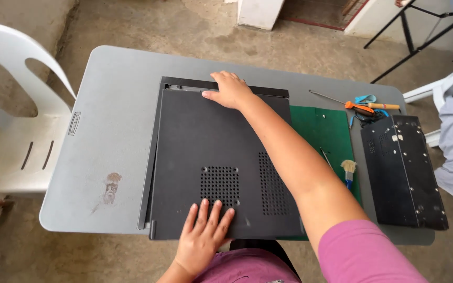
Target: The person performs maintenance on a computer tower, including adjusting internal cables, removing the side panel to brush away dust, and then re-attaching the panel with screws.
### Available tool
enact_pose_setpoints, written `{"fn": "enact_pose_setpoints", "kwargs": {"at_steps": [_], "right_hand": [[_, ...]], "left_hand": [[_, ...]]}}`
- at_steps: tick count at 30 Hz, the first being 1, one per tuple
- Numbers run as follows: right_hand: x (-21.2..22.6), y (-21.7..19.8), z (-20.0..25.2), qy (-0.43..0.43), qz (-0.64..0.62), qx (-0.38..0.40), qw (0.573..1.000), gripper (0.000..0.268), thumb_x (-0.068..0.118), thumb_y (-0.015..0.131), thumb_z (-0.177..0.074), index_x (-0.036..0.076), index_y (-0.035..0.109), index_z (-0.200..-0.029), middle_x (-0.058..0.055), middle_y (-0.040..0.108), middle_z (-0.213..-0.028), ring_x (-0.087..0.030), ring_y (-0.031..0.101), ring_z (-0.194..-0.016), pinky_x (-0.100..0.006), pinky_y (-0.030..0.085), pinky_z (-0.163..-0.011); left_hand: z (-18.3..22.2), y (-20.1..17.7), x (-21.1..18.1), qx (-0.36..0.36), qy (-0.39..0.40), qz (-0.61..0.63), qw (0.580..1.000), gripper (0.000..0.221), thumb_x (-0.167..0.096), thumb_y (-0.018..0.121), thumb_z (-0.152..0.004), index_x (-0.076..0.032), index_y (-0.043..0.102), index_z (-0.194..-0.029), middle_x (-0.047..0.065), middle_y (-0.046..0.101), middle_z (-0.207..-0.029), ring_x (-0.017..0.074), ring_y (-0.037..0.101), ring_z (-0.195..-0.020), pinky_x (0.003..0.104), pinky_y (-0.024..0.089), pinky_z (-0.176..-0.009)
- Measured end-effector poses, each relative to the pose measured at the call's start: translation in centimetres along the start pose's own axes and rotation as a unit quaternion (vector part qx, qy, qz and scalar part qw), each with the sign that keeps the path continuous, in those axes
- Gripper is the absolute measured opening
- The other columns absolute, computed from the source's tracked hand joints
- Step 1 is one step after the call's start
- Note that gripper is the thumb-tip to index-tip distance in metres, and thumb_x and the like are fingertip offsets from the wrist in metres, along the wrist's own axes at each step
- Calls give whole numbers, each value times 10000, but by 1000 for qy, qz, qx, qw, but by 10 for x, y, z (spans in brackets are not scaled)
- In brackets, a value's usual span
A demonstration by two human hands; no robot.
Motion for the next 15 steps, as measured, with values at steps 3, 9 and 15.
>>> {"fn": "enact_pose_setpoints", "kwargs": {"at_steps": [3, 9, 15], "right_hand": [[-7, 13, -15, 30, -17, 51, 998, 792, 658, 402, -793, 136, 358, -1388, -53, 393, -1422, -260, 352, -1305, -446, 193, -1041], [-4, 2, -1, 41, -59, 44, 996, 649, 566, 389, -845, 184, 407, -1370, -42, 400, -1419, -278, 363, -1297, -473, 113, -1101], [-16, 10, -13, 37, -59, 10, 998, 650, 608, 406, -815, 223, 452, -1337, -49, 496, -1335, -261, 430, -1235, -398, 177, -1057]], "left_hand": [[0, -3, -10, -2, -7, -6, 1000, 415, -319, 273, -1025, -162, 420, -1380, 132, 452, -1361, 378, 426, -1241, 477, 325, -1067], [-8, 7, 11, -14, 18, 47, 999, 603, -598, 457, -920, -182, 440, -1358, 113, 501, -1326, 351, 466, -1221, 458, 367, -1042], [-10, 1, 13, -17, 1, 66, 998, 564, -578, 492, -906, -197, 490, -1321, 102, 516, -1307, 355, 469, -1214, 497, 350, -1036]]}}
Point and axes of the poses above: each hand's wrist, its own z-axis away from the middle knuckle, its own y-axis out of the palm, x = y × z, the point moved 9 cm from there along -z, towards the middle knuckle
